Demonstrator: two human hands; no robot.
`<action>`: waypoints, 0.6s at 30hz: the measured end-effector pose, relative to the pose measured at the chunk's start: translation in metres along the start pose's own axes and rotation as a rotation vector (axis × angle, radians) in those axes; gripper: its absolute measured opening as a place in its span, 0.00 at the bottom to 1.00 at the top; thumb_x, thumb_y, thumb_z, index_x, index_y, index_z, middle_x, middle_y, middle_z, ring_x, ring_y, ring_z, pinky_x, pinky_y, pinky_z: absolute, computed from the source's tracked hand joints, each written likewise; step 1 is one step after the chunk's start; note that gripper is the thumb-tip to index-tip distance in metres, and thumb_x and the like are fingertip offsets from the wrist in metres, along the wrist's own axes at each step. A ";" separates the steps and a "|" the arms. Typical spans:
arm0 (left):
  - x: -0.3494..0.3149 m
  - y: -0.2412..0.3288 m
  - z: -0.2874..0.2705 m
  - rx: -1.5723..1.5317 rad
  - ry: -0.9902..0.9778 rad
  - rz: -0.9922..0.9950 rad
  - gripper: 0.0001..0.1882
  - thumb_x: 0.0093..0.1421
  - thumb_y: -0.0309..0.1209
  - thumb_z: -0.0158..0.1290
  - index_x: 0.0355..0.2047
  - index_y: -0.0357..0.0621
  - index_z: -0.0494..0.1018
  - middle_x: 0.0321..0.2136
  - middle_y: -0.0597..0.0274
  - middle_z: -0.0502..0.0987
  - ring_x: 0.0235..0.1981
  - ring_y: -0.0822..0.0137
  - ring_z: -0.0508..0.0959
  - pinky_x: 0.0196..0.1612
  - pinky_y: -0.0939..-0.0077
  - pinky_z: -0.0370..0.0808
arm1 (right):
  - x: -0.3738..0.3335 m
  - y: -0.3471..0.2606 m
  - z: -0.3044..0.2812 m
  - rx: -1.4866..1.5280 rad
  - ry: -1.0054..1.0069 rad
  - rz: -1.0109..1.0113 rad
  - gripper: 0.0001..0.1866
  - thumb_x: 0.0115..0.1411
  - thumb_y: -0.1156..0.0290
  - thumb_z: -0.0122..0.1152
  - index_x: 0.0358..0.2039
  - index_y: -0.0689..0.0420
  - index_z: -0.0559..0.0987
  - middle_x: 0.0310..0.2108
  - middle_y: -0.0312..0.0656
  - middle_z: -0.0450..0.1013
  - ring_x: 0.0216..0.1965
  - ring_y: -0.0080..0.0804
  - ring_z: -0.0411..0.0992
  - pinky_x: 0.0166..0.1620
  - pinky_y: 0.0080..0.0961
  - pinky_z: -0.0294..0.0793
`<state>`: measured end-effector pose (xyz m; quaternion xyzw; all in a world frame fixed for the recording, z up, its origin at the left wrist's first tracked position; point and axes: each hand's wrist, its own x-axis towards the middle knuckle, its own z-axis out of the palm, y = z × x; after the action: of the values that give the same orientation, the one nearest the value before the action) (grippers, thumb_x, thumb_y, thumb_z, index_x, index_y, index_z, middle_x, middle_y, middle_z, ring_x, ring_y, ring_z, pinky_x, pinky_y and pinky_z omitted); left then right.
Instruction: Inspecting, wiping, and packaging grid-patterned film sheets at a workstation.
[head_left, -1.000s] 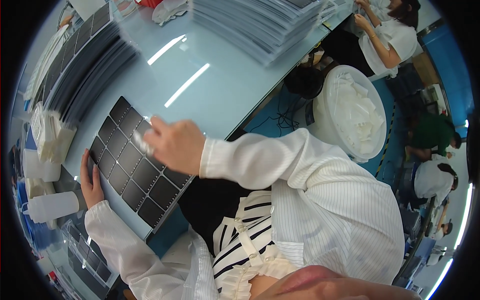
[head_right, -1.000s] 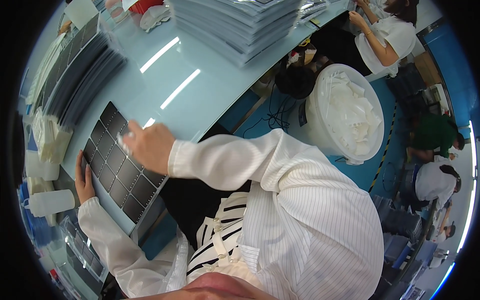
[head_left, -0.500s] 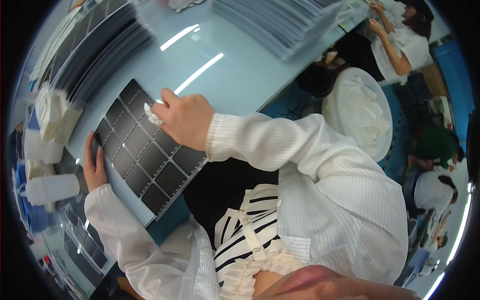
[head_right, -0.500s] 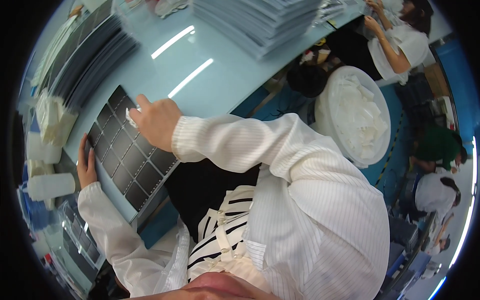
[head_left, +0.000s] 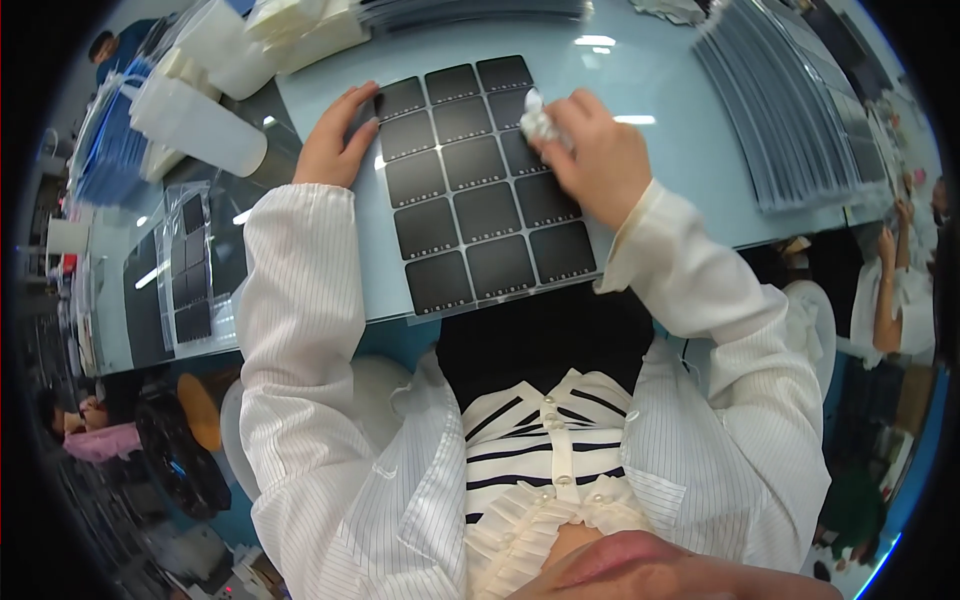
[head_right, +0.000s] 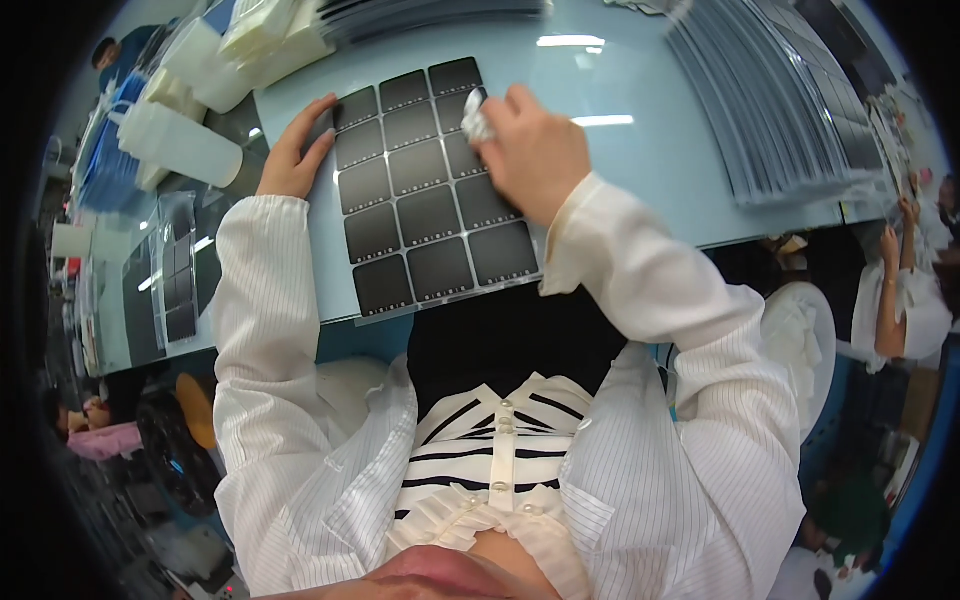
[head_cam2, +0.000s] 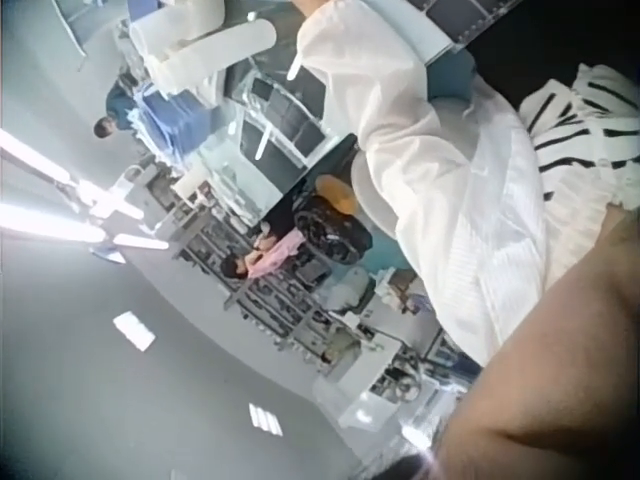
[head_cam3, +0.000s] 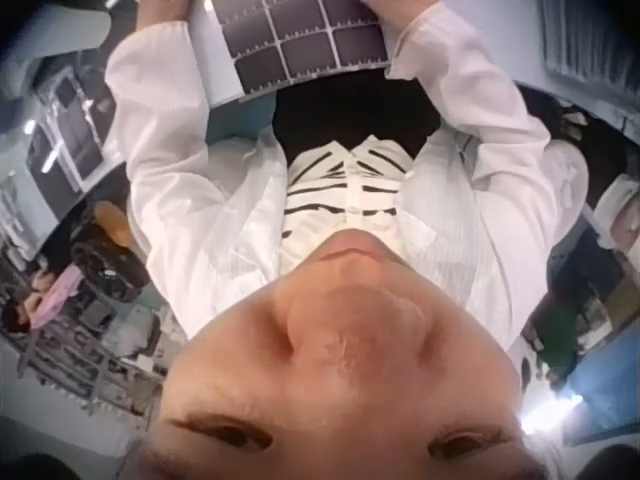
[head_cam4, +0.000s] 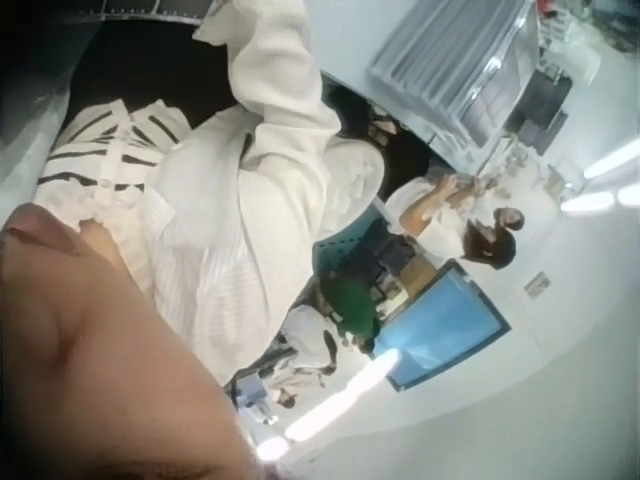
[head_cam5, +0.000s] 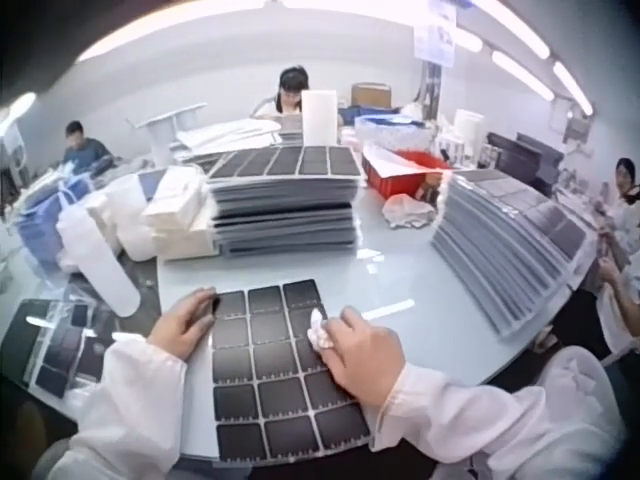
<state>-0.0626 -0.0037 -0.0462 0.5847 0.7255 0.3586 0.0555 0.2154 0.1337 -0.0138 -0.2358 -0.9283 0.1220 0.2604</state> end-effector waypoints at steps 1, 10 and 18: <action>-0.002 0.002 0.000 0.006 -0.003 -0.025 0.22 0.60 0.28 0.48 0.56 0.48 0.64 0.56 0.58 0.66 0.61 0.59 0.60 0.60 0.69 0.58 | -0.006 -0.014 0.004 0.070 -0.045 -0.096 0.12 0.51 0.69 0.60 0.36 0.57 0.73 0.31 0.44 0.69 0.26 0.45 0.72 0.27 0.35 0.72; 0.006 0.004 0.001 -0.006 0.000 -0.009 0.22 0.60 0.28 0.48 0.56 0.48 0.64 0.56 0.60 0.66 0.62 0.60 0.59 0.61 0.69 0.58 | 0.058 0.045 0.016 0.033 0.102 -0.109 0.13 0.49 0.69 0.60 0.36 0.56 0.75 0.34 0.43 0.70 0.29 0.47 0.72 0.32 0.35 0.73; -0.006 0.002 -0.004 0.049 -0.002 -0.026 0.22 0.59 0.25 0.48 0.55 0.46 0.65 0.57 0.62 0.66 0.62 0.59 0.59 0.62 0.68 0.57 | 0.018 -0.034 0.027 0.281 -0.359 -0.534 0.15 0.45 0.71 0.63 0.36 0.53 0.74 0.36 0.42 0.69 0.29 0.44 0.73 0.29 0.34 0.74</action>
<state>-0.0613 -0.0108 -0.0445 0.5767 0.7417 0.3393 0.0467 0.1748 0.1110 -0.0165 0.0789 -0.9623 0.2158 0.1458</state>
